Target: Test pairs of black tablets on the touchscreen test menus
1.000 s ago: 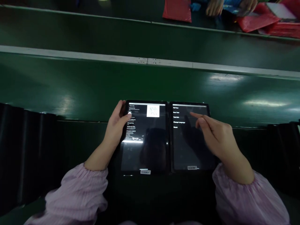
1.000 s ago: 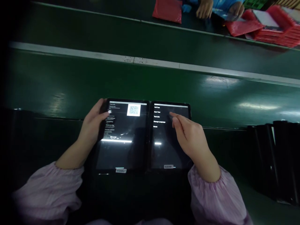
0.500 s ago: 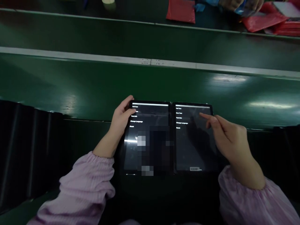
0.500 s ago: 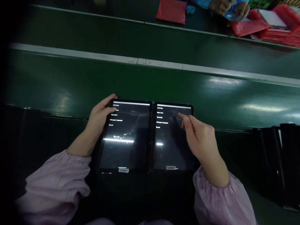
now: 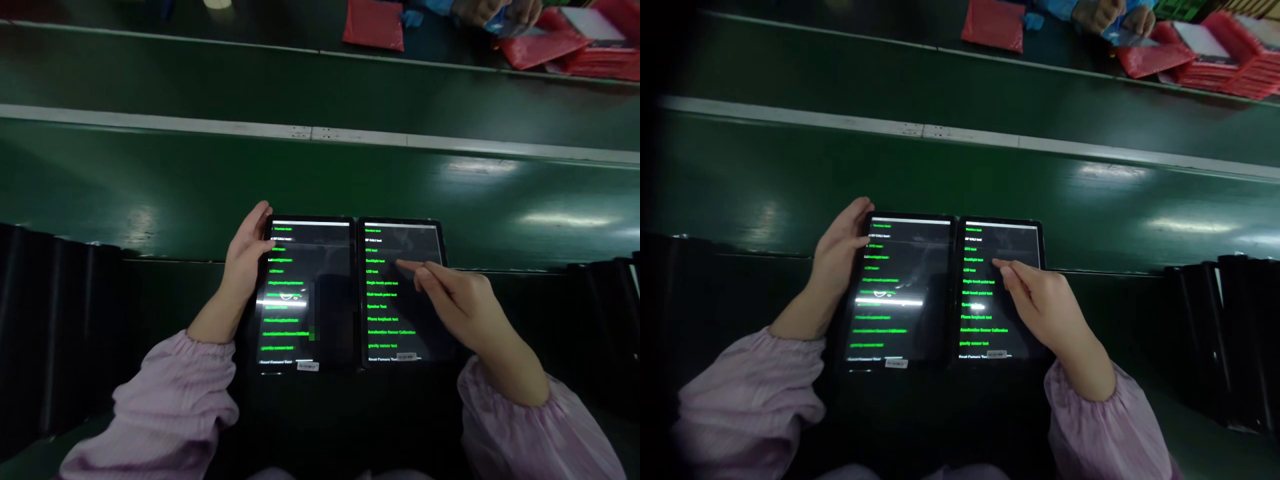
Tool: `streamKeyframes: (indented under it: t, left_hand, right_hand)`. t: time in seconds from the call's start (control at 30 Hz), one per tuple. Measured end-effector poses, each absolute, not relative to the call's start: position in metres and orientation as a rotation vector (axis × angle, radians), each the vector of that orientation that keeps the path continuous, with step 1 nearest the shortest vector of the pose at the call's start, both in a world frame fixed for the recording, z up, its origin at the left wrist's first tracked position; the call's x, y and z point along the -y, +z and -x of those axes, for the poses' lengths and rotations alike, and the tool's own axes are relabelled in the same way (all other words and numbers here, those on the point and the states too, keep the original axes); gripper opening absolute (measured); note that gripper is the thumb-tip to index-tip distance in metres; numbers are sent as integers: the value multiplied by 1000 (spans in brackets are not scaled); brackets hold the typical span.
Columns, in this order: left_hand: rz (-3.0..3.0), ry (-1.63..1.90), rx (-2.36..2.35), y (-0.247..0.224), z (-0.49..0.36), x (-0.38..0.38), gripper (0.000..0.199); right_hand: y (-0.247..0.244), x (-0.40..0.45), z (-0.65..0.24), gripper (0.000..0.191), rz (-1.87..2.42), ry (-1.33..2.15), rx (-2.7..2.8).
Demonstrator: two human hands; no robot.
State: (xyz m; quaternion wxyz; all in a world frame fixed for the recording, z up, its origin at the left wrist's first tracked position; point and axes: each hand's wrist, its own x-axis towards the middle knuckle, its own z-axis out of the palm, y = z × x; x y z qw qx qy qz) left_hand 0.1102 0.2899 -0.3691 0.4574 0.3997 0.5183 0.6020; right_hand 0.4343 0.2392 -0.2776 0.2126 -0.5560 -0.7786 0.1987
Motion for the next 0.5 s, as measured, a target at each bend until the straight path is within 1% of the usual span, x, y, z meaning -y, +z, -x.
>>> streamKeyframes:
  t: [0.17, 0.27, 0.33, 0.4, 0.5]
  left_hand:
    - [-1079, 1448, -1179, -382, -98, -284, 71]
    - [-1135, 1395, -1205, -389, -93, -287, 85]
    - [-1157, 1362, -1206, -390, -90, -290, 89]
    - [-1132, 1379, -1181, -388, -86, -290, 88]
    - [-1004, 1435, -1164, -379, -80, -277, 78]
  right_hand:
    - [-275, -237, -436, 57, 1549, 585, 2119]
    - [-269, -235, -444, 60, 1669, 566, 1976]
    - [-266, -233, -456, 61, 1784, 516, 1826]
    - [-268, -229, -472, 62, 1888, 462, 1663]
    - [-285, -219, -495, 65, 1989, 440, 1499]
